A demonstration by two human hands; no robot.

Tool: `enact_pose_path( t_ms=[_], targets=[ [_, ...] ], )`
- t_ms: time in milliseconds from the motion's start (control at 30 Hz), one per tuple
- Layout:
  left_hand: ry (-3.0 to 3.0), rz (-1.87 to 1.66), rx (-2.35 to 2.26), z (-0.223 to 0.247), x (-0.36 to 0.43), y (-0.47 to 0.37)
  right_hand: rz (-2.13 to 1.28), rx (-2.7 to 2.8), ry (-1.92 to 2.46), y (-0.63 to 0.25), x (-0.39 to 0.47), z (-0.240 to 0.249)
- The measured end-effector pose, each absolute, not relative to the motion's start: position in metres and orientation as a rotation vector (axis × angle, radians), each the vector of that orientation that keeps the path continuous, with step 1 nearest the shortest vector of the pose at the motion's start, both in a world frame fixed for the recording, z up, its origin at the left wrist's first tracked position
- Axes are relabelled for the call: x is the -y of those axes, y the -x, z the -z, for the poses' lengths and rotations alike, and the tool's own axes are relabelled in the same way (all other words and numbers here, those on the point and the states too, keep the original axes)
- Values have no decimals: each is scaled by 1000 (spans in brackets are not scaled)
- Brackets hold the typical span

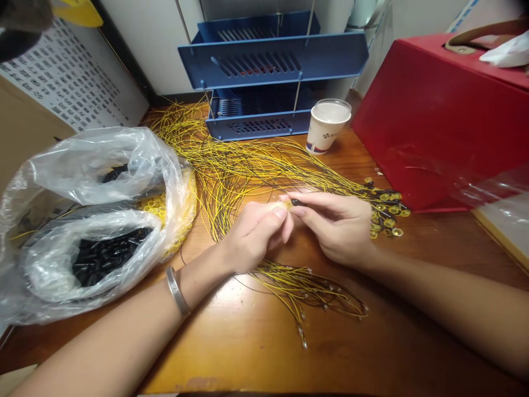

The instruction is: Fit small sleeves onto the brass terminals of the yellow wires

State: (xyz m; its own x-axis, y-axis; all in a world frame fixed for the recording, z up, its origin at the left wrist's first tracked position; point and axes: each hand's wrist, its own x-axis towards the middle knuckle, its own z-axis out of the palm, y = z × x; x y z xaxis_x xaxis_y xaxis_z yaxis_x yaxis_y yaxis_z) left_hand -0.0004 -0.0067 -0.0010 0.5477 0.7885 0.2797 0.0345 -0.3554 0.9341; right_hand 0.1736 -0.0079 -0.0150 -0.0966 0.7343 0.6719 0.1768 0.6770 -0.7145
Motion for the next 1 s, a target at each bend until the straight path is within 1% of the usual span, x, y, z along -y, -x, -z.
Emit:
enact_pose_path(
  t_ms=[200, 367, 600, 800, 1000],
  targets=[
    [-1846, -947, -691, 1, 5, 0, -566, 1621, 822, -174, 7, 18],
    [-1890, -973, -686, 2, 5, 0, -564, 1624, 794, -174, 6, 18],
    [-1763, -919, -686, 0, 7, 0, -581, 1609, 813, -173, 7, 19],
    [-1831, -954, -683, 2, 5, 0, -592, 1602, 779, -173, 6, 18],
    [-1874, -972, -702, 2, 5, -2, -536, 1614, 886, -174, 7, 19]
  ],
)
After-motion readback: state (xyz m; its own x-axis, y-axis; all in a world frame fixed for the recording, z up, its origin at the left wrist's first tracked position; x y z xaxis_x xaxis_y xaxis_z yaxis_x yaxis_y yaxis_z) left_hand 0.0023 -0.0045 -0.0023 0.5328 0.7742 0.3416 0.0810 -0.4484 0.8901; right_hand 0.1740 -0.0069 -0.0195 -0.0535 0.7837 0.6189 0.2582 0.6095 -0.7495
